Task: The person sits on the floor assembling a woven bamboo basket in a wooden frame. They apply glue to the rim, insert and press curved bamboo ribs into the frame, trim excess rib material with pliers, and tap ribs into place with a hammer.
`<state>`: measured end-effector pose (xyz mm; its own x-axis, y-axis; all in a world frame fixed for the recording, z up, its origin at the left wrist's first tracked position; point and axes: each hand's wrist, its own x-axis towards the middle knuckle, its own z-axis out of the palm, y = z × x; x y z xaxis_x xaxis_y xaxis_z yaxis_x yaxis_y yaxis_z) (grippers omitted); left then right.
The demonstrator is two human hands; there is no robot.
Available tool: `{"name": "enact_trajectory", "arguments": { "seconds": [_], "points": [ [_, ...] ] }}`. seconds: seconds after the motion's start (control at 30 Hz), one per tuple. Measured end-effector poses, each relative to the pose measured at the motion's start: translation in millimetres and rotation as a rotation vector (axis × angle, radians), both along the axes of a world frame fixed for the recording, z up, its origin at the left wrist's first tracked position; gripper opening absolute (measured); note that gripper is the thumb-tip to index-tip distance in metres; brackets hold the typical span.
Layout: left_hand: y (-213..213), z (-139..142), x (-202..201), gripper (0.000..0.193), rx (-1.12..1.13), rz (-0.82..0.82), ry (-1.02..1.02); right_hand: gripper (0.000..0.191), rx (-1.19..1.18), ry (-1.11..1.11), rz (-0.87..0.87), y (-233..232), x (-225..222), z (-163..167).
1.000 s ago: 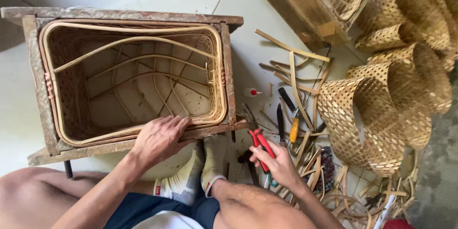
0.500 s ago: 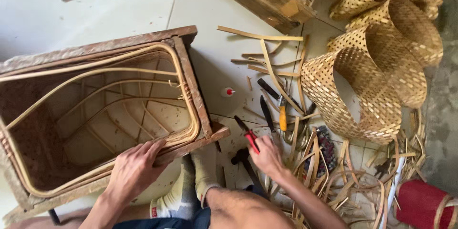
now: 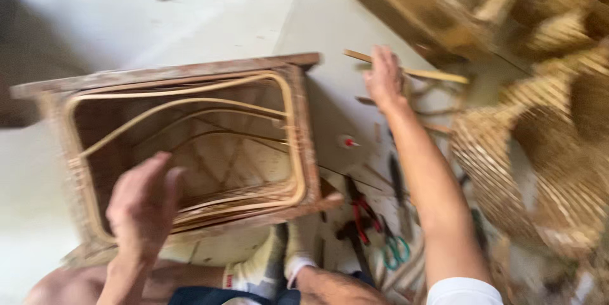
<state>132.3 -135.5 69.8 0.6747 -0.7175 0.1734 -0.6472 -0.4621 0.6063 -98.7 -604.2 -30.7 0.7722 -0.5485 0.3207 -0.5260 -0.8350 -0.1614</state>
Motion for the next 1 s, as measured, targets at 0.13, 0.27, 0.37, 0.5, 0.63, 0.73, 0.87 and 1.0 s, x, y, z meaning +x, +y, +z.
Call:
{"name": "enact_trajectory", "arguments": {
  "seconds": [0.13,0.27,0.37,0.5,0.63,0.73,0.87,1.0],
  "points": [
    [49,11,44,0.044,0.146,0.316,-0.195,0.024,0.428,0.359,-0.399,-15,37,-42],
    [60,-5,55,0.067,0.184,0.614,0.366,0.032,0.205,0.301,-0.007,-20,37,-36],
    [55,-28,55,0.06,0.171,0.662,0.291,0.025,0.086,0.002,0.075,-32,44,15],
    [61,-37,60,0.051,0.087,0.592,0.286,0.02,0.481,-0.356,0.151,-20,53,123],
    [59,-32,69,0.047,0.14,0.524,0.198,0.017,0.787,-0.512,0.338,50,111,203],
    [52,-28,72,0.048,0.177,0.542,0.251,0.024,0.997,-0.415,0.661,129,203,206],
    [51,-25,71,0.048,0.08,0.439,0.145,0.035,1.137,-0.176,0.861,210,294,175],
    [54,-28,67,0.048,0.086,0.457,0.107,0.038,1.148,0.047,0.88,237,308,142]
  ]
}}
